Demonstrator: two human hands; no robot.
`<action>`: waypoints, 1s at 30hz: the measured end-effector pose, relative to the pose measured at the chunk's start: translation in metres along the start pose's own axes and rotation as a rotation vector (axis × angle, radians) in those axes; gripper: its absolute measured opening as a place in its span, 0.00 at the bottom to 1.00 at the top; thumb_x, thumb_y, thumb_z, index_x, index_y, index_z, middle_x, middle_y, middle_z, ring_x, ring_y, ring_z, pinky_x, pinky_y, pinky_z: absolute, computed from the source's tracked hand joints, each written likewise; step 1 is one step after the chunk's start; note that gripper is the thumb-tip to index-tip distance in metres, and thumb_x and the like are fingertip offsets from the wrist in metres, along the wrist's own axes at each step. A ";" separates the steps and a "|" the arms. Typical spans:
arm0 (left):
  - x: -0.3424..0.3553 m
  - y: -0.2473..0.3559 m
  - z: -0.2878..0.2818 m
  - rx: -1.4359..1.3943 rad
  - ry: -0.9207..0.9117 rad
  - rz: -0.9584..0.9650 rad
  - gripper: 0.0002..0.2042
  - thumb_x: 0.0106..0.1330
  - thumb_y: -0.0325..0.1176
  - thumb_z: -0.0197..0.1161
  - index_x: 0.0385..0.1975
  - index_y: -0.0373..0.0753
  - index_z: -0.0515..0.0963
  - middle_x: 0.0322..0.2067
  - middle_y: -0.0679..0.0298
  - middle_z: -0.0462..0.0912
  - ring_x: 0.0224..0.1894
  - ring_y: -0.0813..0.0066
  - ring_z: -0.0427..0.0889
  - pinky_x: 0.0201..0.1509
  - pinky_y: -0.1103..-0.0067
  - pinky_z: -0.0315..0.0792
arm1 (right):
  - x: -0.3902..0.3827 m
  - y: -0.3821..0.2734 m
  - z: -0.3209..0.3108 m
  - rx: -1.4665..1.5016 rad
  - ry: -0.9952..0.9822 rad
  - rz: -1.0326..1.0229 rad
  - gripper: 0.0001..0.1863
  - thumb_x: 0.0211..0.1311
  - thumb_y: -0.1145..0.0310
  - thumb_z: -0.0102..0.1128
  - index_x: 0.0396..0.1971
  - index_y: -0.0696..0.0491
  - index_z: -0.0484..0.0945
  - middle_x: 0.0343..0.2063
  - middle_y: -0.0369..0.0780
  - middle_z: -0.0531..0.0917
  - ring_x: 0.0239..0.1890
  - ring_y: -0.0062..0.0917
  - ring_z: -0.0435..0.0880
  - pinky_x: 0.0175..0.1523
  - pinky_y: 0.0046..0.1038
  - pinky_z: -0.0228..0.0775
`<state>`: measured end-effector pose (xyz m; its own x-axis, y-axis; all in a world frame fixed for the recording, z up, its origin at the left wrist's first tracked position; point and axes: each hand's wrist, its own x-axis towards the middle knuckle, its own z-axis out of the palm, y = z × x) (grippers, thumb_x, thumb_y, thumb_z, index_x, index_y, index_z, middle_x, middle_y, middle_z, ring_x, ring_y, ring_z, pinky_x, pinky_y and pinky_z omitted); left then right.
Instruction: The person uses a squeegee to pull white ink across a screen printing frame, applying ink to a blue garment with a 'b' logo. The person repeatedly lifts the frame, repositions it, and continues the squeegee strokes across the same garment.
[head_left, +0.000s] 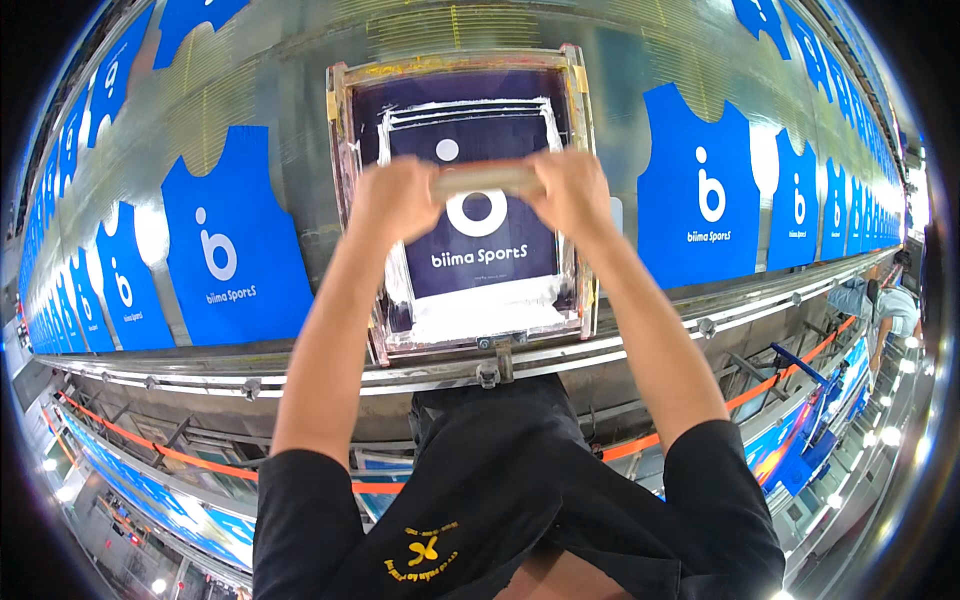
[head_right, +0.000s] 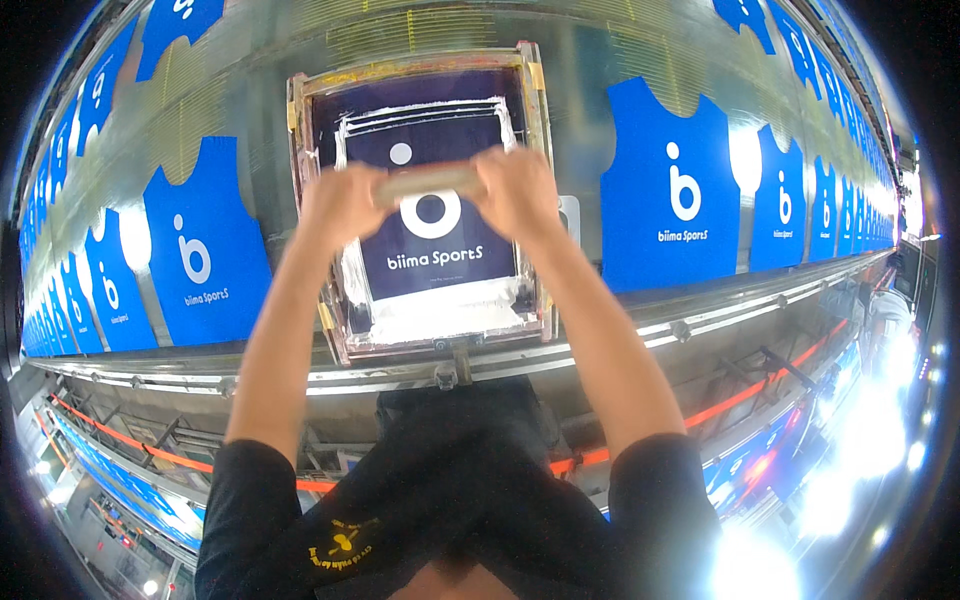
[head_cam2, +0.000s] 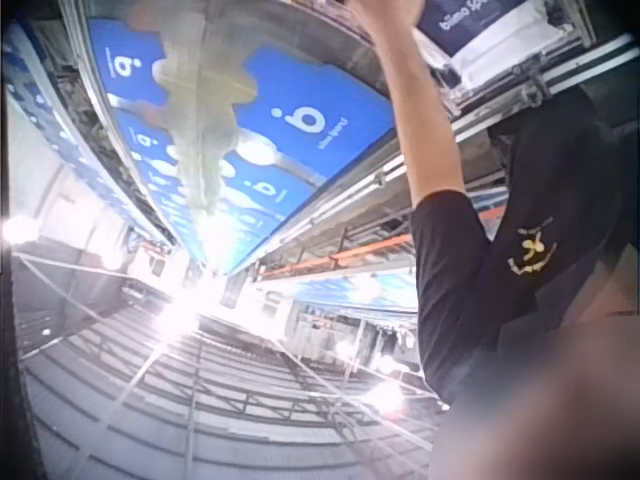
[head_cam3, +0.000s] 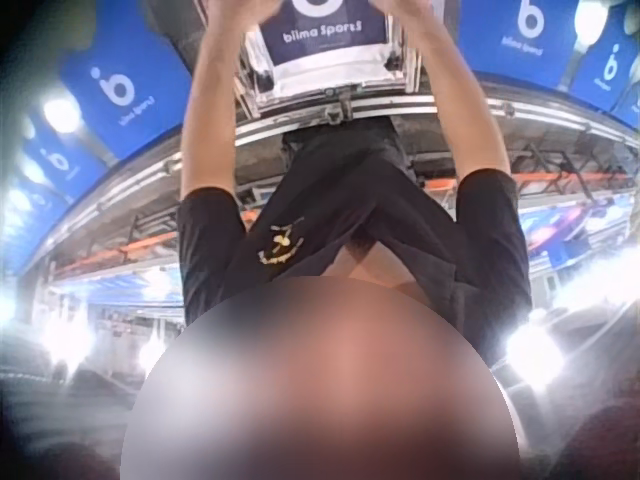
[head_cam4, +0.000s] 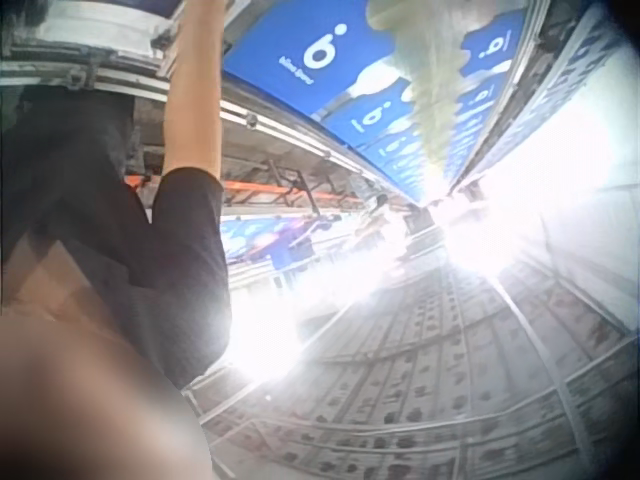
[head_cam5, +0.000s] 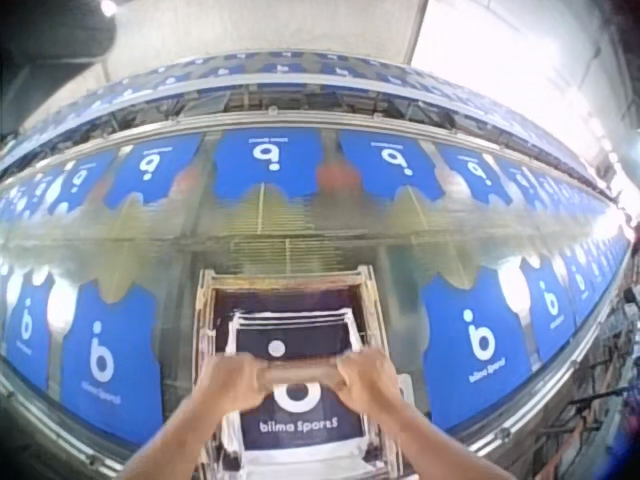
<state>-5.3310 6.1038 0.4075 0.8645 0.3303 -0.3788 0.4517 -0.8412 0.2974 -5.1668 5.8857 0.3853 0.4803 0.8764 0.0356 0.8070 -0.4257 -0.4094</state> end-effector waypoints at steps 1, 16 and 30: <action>-0.031 0.008 0.016 -0.037 -0.036 -0.017 0.18 0.62 0.46 0.74 0.53 0.57 0.87 0.45 0.61 0.90 0.48 0.54 0.89 0.52 0.58 0.82 | -0.035 -0.010 0.002 -0.029 -0.014 -0.002 0.15 0.54 0.63 0.79 0.39 0.51 0.87 0.36 0.41 0.88 0.42 0.40 0.84 0.52 0.42 0.75; 0.049 0.002 -0.062 0.067 -0.028 0.015 0.18 0.65 0.57 0.71 0.39 0.49 0.92 0.32 0.55 0.91 0.38 0.52 0.91 0.49 0.58 0.83 | 0.061 0.009 -0.042 -0.064 -0.053 0.022 0.17 0.60 0.51 0.77 0.33 0.50 0.85 0.29 0.40 0.87 0.38 0.39 0.86 0.55 0.44 0.72; -0.148 0.051 0.065 -0.208 0.050 -0.048 0.21 0.55 0.32 0.74 0.52 0.44 0.87 0.54 0.62 0.90 0.55 0.61 0.89 0.59 0.66 0.82 | -0.152 -0.050 0.003 0.034 0.086 -0.060 0.16 0.45 0.69 0.78 0.37 0.51 0.85 0.37 0.37 0.87 0.39 0.34 0.83 0.50 0.40 0.73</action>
<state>-5.4501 5.9838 0.4222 0.8487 0.3930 -0.3540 0.5235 -0.7195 0.4564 -5.2817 5.7747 0.3974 0.4606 0.8768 0.1381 0.8236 -0.3642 -0.4348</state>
